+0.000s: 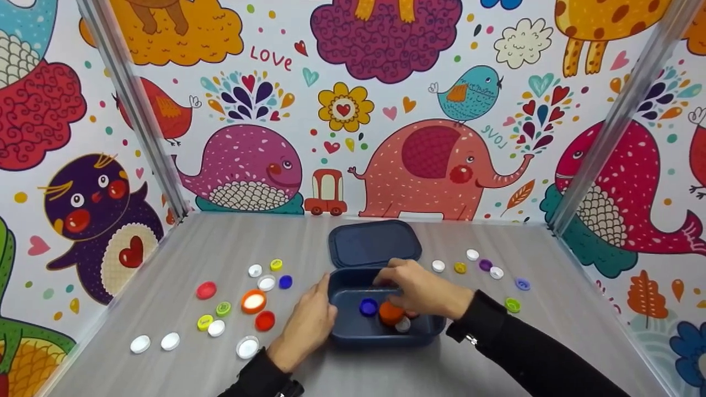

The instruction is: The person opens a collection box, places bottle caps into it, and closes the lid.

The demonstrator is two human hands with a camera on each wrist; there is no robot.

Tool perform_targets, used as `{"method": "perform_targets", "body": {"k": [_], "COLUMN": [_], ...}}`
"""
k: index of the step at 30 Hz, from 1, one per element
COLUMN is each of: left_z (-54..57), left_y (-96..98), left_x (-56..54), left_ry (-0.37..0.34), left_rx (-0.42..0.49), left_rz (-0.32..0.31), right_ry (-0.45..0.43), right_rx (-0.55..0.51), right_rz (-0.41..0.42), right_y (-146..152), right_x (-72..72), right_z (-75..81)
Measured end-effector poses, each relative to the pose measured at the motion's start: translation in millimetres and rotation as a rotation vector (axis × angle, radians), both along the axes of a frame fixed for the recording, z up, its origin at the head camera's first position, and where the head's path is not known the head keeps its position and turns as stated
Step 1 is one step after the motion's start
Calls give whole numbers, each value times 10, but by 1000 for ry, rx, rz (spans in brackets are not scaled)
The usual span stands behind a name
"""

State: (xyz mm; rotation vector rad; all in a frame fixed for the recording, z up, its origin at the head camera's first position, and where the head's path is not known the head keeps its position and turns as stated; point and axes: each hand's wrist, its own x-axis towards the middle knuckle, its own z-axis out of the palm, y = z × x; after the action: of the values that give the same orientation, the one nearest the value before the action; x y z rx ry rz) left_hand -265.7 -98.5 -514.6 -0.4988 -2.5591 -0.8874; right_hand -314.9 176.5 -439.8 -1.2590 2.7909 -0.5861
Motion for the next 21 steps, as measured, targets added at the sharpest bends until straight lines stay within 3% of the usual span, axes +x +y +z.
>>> {"method": "perform_targets", "body": {"k": [5, 9, 15, 21], "left_z": [-20, -17, -3, 10], "left_y": [2, 4, 7, 4], "left_x": [-10, -12, -5, -1], "left_ry": [61, 42, 26, 18], "left_rx": [-5, -8, -9, 0], "left_rz": [-5, 0, 2, 1], "right_ry": [51, 91, 41, 23], "right_rx": [-79, -124, -149, -140], "right_rz": [-25, -67, -189, -318], "right_y": [191, 334, 534, 714], "right_x": [-88, -180, -338, -506], "right_z": [26, 46, 60, -24]}}
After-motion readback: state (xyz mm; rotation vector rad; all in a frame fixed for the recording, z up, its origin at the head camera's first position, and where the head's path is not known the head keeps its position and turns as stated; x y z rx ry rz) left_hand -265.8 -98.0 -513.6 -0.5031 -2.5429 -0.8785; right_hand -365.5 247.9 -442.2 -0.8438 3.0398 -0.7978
